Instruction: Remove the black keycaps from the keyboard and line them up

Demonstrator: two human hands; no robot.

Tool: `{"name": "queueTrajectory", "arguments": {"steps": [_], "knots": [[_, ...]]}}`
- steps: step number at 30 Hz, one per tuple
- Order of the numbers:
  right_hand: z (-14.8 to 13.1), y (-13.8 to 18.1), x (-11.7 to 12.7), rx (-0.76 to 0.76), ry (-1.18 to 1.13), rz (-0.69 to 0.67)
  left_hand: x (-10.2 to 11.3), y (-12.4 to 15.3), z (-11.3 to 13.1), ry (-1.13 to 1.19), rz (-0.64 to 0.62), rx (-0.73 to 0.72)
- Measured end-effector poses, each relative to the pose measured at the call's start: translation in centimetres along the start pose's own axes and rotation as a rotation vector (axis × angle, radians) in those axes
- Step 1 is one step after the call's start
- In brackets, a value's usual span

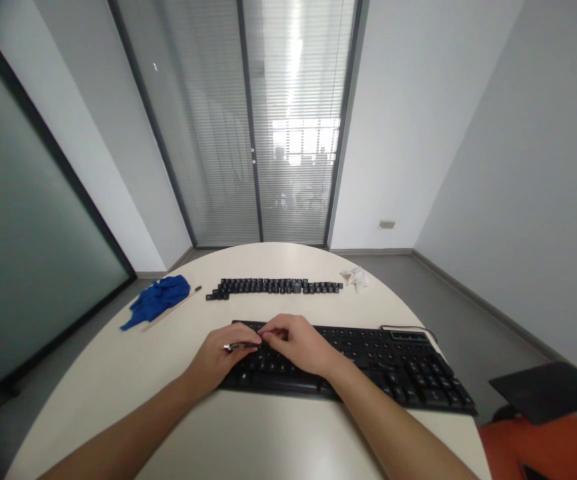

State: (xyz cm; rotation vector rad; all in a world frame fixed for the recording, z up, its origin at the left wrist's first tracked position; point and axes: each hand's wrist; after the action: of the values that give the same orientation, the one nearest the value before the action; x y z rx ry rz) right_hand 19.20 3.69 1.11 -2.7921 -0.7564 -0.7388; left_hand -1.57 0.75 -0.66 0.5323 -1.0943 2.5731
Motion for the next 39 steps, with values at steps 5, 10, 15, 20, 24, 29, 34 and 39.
{"name": "queueTrajectory", "arguments": {"steps": [5,10,15,20,24,29,34,39], "knots": [[0.0,-0.1,0.1,-0.005,-0.043,-0.008,0.1,0.0,0.0,-0.035,-0.016,-0.027],[0.8,-0.6,0.3,-0.027,-0.112,0.056,0.1,-0.1,0.1,-0.067,0.016,-0.003],[1.6,-1.0,0.9,-0.076,-0.274,0.075,-0.2,0.1,0.0,-0.063,-0.014,-0.007],[2.6,-1.3,0.6,-0.151,-0.494,-0.062,-0.2,0.2,-0.2,-0.099,0.034,0.016],[3.0,-1.4,0.3,-0.255,-0.623,-0.112,0.0,0.3,-0.3,-0.134,0.068,0.001],[2.7,-1.4,0.5,-0.273,-0.600,-0.081,-0.1,0.3,-0.2,-0.158,0.054,-0.036],[2.5,-1.5,0.6,-0.247,-0.423,-0.021,1.1,0.1,0.0,-0.268,-0.100,-0.225],[2.7,-1.9,0.7,-0.251,-0.297,0.069,3.1,-0.1,0.4,-0.364,-0.291,-0.281]]}}
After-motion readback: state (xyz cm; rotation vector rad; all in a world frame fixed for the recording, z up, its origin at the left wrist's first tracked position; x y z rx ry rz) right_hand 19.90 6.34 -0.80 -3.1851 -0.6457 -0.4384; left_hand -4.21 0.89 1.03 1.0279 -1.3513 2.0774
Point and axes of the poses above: each hand's wrist, its own y-axis away from the middle knuckle, its own x-axis out of the back of the hand, z = x × y, and after that the axes turned 12 degrees about -x, right-handed
